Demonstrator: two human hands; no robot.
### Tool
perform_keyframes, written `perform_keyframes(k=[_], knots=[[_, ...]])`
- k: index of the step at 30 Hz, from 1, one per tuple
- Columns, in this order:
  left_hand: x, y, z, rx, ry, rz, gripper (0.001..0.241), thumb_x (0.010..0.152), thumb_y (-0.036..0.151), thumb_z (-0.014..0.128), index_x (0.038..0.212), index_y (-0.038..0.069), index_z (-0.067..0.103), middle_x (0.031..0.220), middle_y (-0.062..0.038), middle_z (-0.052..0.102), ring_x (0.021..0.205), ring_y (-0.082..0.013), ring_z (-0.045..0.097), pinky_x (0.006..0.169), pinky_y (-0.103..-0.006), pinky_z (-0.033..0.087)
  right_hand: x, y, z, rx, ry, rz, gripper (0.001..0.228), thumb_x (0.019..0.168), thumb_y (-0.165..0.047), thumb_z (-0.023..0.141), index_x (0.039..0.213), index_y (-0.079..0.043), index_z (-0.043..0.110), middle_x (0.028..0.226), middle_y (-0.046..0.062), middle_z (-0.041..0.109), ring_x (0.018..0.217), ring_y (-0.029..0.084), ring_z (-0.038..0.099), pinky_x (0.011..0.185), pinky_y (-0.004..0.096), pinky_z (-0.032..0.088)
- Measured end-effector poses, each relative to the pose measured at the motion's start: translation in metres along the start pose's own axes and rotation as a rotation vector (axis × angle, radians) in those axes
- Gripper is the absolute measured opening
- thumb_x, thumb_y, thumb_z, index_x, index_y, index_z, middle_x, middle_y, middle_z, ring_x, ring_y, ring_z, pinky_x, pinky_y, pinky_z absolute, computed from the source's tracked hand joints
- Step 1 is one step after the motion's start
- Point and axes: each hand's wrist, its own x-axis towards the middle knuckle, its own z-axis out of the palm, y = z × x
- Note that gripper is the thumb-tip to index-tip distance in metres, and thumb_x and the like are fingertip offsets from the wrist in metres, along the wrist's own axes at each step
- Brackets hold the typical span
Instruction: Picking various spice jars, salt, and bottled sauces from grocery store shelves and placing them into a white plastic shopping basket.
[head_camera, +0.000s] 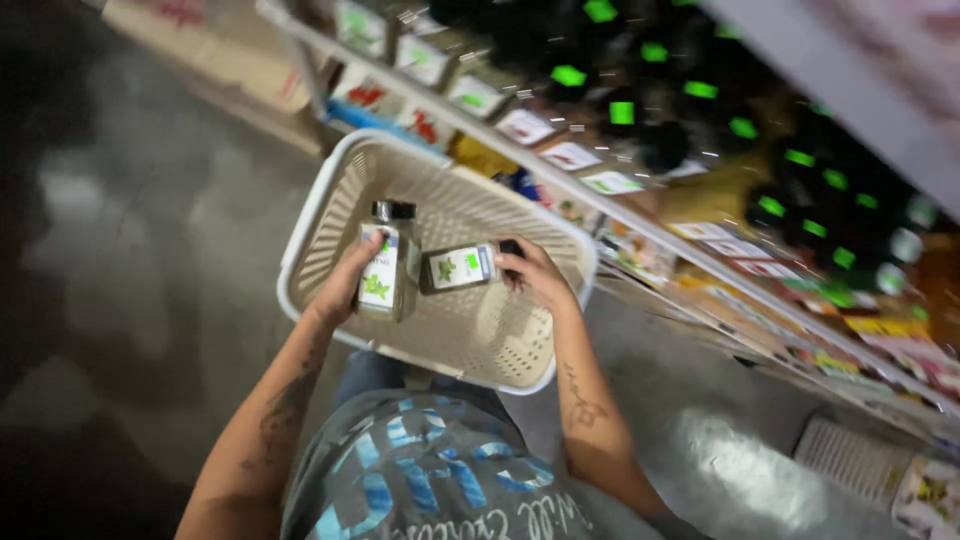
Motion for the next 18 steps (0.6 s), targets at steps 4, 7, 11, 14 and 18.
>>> perform_keyframes(k=[4,7,11,14,18], knots=[[0.029,-0.031,0.031,0.127,-0.186,0.108,0.041,0.104,0.051,0.059,0.107,0.011,0.069,0.082,0.003,0.067,0.067,-0.0059,0.061,0.057,-0.0258,0.048,-0.072,-0.045,-0.027,-0.026,0.073,-0.141,0.039,0.094,-0.018,0.071,0.131,-0.007,0.065,0.076,0.001,0.063,0.056,0.007,0.057,0.046,0.023,0.043],[0.048,-0.044,0.059,0.152,-0.226,0.084,0.036,0.100,0.047,0.064,0.101,0.011,0.068,0.076,0.002,0.066,0.062,-0.0092,0.061,0.052,-0.0279,0.049,-0.109,-0.069,-0.043,-0.131,0.132,-0.285,0.044,0.096,-0.017,0.074,0.138,-0.007,0.063,0.099,0.000,0.065,0.072,0.005,0.055,0.054,0.022,0.043],[0.044,-0.049,0.125,0.158,-0.524,-0.055,0.049,0.095,0.041,0.071,0.130,0.008,0.059,0.098,-0.003,0.070,0.079,-0.0130,0.066,0.066,-0.0291,0.054,-0.155,-0.104,-0.041,-0.211,0.320,-0.543,0.058,0.093,-0.018,0.072,0.147,-0.012,0.055,0.139,0.003,0.059,0.116,0.010,0.060,0.079,0.024,0.055],[0.014,-0.021,0.189,0.236,-0.641,-0.003,0.076,0.090,0.038,0.075,0.154,0.010,0.043,0.119,-0.006,0.068,0.098,-0.0138,0.066,0.080,-0.0292,0.055,-0.170,-0.108,-0.053,-0.091,0.460,-0.420,0.067,0.085,-0.019,0.074,0.149,-0.016,0.051,0.132,0.004,0.059,0.108,0.015,0.061,0.069,0.030,0.058],[0.000,-0.008,0.228,0.219,-0.704,0.051,0.091,0.088,0.038,0.076,0.162,0.010,0.031,0.135,-0.009,0.062,0.117,-0.0149,0.061,0.098,-0.0294,0.052,-0.177,-0.102,-0.073,-0.302,0.501,-0.628,0.078,0.089,-0.017,0.080,0.157,-0.015,0.041,0.143,0.004,0.056,0.129,0.017,0.056,0.106,0.030,0.047]])
